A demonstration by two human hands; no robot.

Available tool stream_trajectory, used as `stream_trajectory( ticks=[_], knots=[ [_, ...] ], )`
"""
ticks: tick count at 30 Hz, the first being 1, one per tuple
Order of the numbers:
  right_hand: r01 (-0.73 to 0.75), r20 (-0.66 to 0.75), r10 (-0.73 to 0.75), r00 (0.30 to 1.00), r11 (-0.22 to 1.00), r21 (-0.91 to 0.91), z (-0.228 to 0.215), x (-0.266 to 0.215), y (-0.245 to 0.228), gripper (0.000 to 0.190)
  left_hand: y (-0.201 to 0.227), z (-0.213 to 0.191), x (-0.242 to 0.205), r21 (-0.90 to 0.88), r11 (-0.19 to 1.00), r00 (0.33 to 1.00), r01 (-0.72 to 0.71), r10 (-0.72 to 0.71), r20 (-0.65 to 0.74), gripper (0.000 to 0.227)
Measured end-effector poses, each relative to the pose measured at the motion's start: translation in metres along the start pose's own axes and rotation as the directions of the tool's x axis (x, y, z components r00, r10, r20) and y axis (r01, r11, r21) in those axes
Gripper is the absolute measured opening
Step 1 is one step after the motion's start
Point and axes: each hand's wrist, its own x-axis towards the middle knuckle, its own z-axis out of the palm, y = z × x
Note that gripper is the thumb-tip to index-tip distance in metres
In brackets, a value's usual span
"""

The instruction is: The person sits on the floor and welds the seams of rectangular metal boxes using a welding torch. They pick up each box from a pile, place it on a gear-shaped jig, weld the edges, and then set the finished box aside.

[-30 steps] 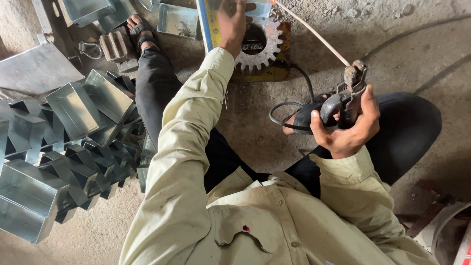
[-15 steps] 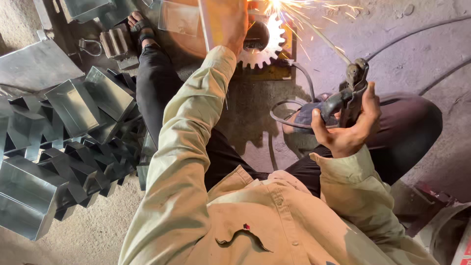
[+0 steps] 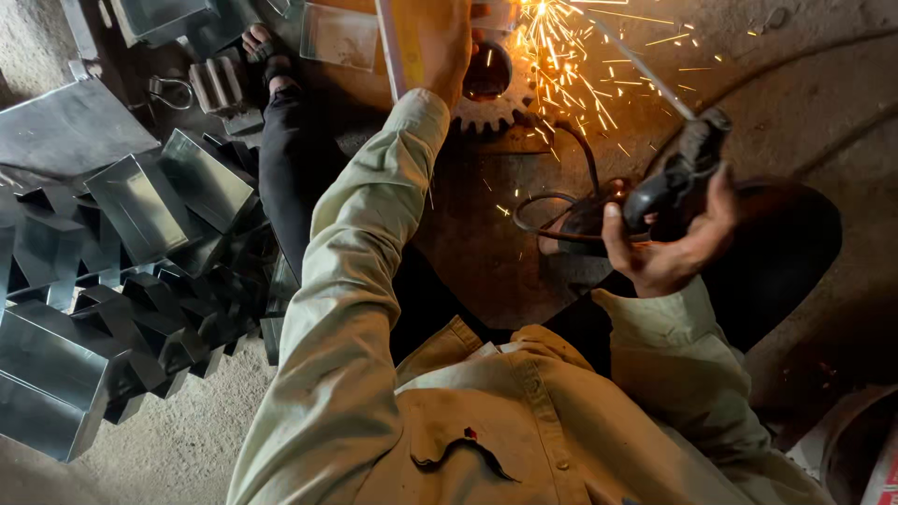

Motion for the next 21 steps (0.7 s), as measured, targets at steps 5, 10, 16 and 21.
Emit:
stream_trajectory(
  ticks=[5, 10, 16, 21],
  knots=[
    [0.008, -0.098, -0.016, 0.995, 0.997, -0.074, -0.001, 0.001, 0.003, 0.091, -0.021, 0.006, 0.007, -0.083, 0.995, 0.997, -0.064, 0.059, -0.056, 0.032],
    [0.005, -0.11, -0.011, 0.994, 0.999, -0.049, -0.004, 0.01, 0.002, 0.093, -0.009, 0.008, -0.002, -0.249, 0.943, 0.975, -0.222, 0.215, -0.057, 0.024],
    [-0.01, -0.092, 0.002, 0.996, 0.996, -0.084, -0.015, 0.011, 0.003, 0.095, 0.047, 0.006, -0.002, -0.23, 0.973, 0.986, 0.031, -0.068, -0.153, 0.027],
    [-0.049, -0.119, 0.044, 0.992, 0.998, -0.036, -0.021, 0.009, 0.006, 0.092, 0.142, -0.01, 0.007, -0.339, 0.94, 0.996, -0.043, 0.066, 0.057, 0.028]
  ],
)
